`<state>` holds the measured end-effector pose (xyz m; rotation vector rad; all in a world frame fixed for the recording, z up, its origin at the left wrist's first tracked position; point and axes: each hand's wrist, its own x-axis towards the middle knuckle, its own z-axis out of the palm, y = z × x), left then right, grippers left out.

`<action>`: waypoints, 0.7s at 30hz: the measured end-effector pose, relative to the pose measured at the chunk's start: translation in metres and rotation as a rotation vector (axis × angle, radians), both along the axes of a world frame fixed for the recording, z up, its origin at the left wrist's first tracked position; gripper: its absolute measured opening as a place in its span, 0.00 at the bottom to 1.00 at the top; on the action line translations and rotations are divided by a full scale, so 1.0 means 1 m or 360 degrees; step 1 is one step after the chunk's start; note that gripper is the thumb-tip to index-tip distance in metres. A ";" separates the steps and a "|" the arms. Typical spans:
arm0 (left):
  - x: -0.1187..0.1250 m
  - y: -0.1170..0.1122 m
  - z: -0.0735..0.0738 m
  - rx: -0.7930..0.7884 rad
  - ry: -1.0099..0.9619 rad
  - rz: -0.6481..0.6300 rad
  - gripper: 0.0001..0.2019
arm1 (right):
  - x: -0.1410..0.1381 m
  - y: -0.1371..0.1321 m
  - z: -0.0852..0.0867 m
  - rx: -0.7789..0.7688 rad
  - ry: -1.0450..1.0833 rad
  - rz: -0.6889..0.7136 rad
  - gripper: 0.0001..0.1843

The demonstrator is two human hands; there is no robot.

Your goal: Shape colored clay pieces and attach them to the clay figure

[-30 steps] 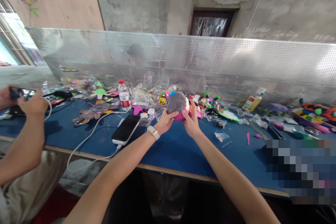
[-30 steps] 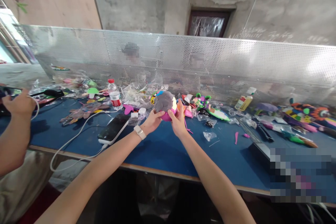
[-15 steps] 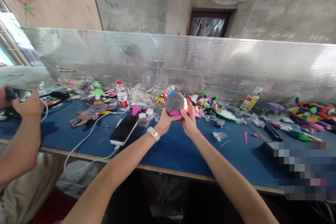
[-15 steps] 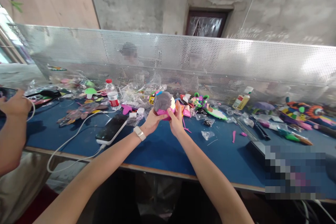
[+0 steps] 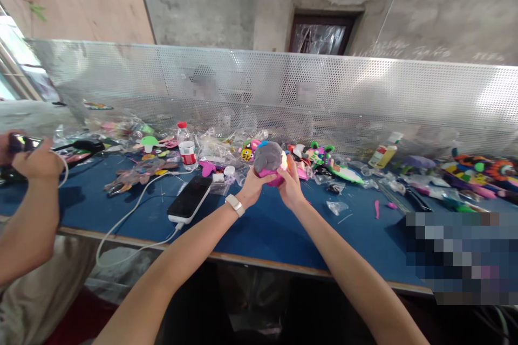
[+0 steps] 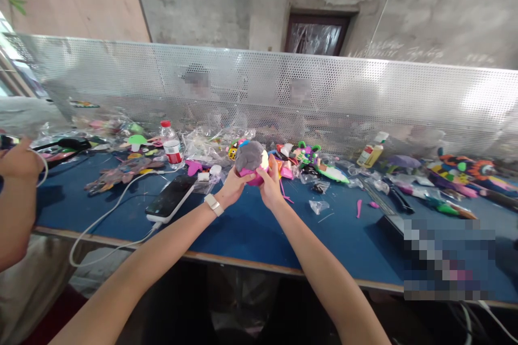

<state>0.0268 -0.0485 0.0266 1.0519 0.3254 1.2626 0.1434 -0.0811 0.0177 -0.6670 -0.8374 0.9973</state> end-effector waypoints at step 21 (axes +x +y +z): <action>0.002 -0.003 0.002 -0.0060 -0.0046 0.0018 0.36 | -0.003 0.000 0.001 0.0114 -0.0036 -0.0048 0.44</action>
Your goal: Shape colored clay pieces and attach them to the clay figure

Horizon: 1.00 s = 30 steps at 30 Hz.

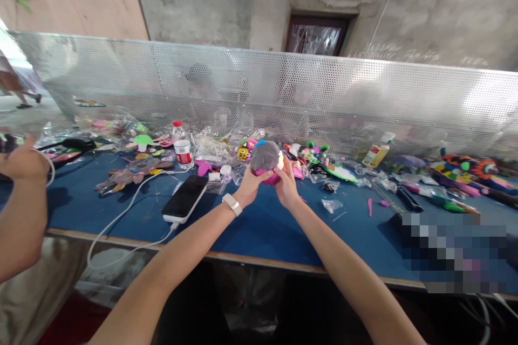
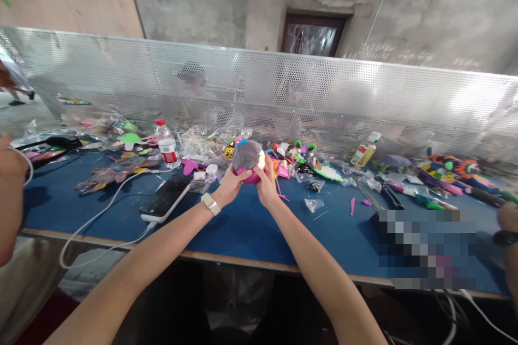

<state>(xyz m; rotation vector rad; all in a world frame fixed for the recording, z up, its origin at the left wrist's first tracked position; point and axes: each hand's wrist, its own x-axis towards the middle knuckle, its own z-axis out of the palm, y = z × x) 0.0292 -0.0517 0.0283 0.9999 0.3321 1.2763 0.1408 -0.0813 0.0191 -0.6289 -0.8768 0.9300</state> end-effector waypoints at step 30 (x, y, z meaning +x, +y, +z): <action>-0.005 0.004 0.002 -0.0194 -0.0071 -0.0124 0.30 | 0.006 -0.002 -0.006 0.0196 -0.0392 -0.0010 0.58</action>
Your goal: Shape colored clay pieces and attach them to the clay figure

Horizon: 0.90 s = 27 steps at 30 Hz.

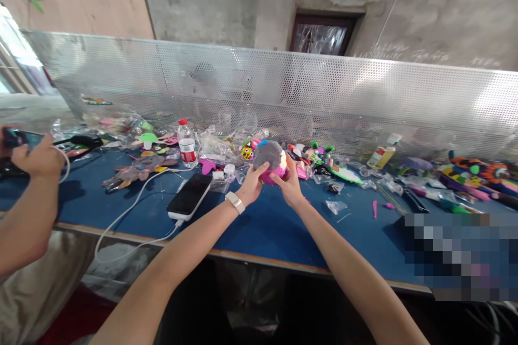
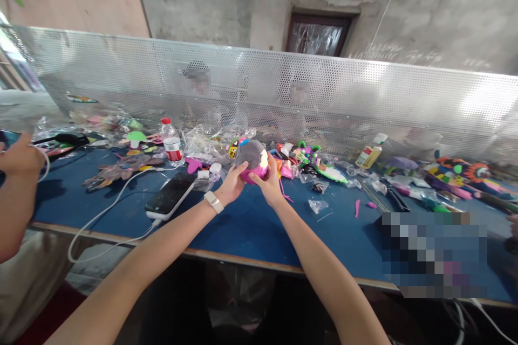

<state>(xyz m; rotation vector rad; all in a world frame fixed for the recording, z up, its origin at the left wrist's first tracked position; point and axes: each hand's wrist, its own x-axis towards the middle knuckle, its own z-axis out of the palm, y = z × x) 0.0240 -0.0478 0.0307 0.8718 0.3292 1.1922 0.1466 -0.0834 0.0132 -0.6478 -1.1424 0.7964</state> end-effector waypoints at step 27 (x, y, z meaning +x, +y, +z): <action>0.000 0.004 -0.005 0.0086 0.0086 0.0031 0.32 | 0.001 0.005 -0.002 -0.0087 0.0031 0.0000 0.54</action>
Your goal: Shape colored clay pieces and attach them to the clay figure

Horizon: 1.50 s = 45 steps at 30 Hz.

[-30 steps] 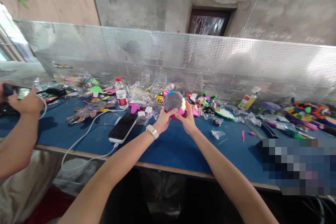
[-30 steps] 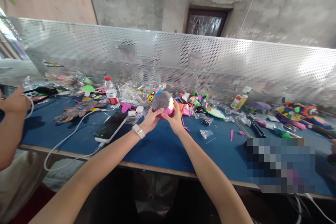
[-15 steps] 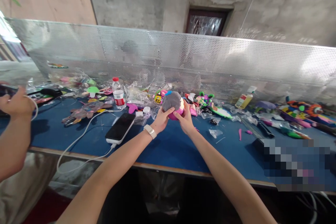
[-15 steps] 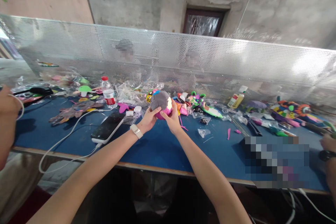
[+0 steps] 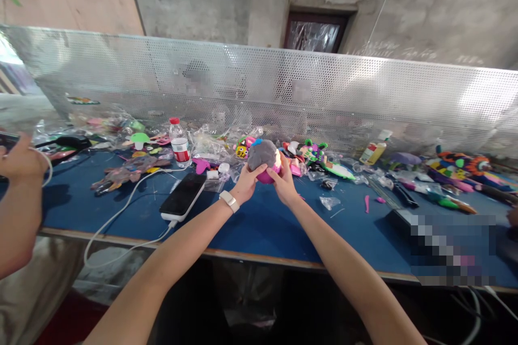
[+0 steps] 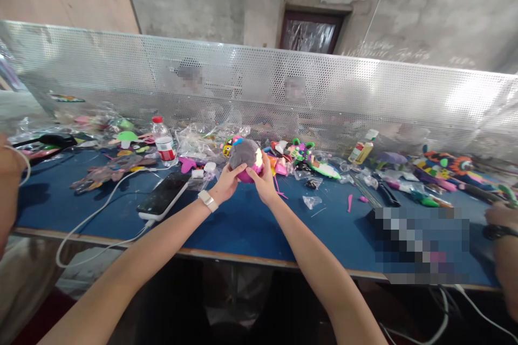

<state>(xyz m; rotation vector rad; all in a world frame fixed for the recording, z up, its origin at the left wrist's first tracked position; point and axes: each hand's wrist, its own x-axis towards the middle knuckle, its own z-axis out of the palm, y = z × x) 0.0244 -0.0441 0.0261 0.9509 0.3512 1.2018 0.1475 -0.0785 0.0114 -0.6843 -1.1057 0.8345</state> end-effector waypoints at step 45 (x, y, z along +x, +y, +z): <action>0.001 0.000 -0.001 -0.0002 -0.0012 0.0032 0.38 | -0.001 0.003 -0.001 -0.0135 0.0236 0.0061 0.37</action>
